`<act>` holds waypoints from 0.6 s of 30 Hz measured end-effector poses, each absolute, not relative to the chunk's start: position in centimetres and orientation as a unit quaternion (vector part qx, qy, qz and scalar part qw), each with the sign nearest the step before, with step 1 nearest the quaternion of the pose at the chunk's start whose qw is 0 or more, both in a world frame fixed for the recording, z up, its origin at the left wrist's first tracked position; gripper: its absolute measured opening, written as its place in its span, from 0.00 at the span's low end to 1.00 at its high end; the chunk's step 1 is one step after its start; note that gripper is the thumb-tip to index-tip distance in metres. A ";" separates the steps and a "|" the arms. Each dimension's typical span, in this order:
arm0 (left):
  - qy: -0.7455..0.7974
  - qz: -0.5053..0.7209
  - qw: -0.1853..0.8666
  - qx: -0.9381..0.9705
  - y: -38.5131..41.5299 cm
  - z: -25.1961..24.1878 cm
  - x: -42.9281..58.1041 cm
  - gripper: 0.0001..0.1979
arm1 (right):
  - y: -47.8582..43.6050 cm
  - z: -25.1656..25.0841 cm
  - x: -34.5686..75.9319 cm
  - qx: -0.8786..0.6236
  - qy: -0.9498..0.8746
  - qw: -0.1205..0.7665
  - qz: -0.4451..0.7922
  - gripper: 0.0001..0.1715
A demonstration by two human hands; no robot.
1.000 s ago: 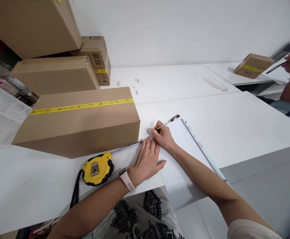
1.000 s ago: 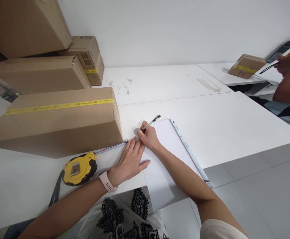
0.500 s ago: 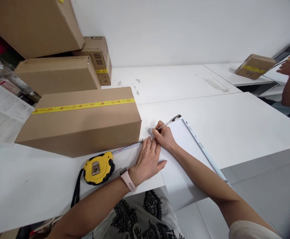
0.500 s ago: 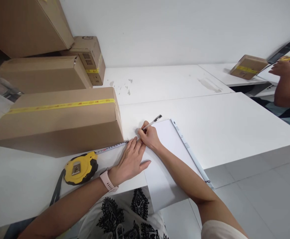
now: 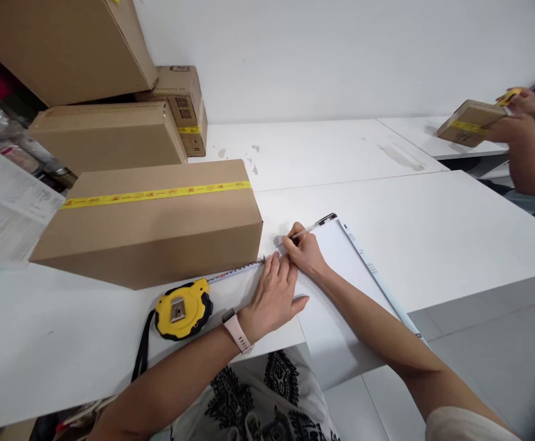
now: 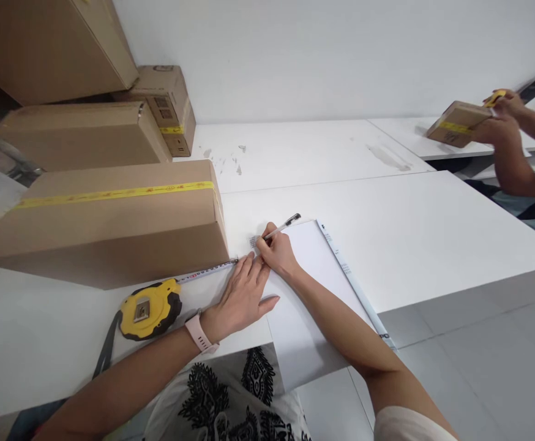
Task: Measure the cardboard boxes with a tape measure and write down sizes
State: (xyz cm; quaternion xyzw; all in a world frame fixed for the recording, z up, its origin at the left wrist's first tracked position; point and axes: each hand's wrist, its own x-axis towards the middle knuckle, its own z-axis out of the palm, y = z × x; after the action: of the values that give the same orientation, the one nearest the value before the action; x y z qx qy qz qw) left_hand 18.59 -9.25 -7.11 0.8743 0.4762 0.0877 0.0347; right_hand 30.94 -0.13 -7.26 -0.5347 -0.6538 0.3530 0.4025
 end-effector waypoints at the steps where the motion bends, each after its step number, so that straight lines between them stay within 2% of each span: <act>1: 0.477 0.091 0.034 0.874 -9.3 -7.2 18.6 0.39 | -0.1 -7.4 31.0 -0.536 -0.652 0.405 0.350 0.11; 3: 0.478 0.097 0.033 0.872 -9.3 -7.4 18.6 0.38 | 0.0 -7.5 31.1 -0.536 -0.646 0.423 0.341 0.11; 7: 0.472 0.102 0.033 0.875 -9.3 -7.5 18.3 0.37 | 0.8 -7.8 32.1 -0.503 -0.694 0.440 0.266 0.05; 12: 0.465 0.104 0.036 0.878 -9.0 -7.2 18.3 0.34 | 2.1 -8.9 33.6 -0.470 -0.806 0.337 0.122 0.21; 15: 0.470 0.121 0.029 0.874 -9.4 -6.4 18.3 0.28 | 2.4 -9.6 33.9 -0.464 -0.826 0.305 0.095 0.25; 18: 0.460 0.198 -0.007 0.866 -11.4 -5.1 17.3 0.20 | 2.5 -10.1 33.9 -0.464 -0.830 0.300 0.082 0.32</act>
State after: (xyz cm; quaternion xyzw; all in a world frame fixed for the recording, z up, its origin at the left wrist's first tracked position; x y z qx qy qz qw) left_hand 17.29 -11.40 -5.10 0.8656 0.4598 0.1980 -0.0072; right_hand 33.92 2.54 -10.07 -0.4636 -0.8298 0.0823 0.2995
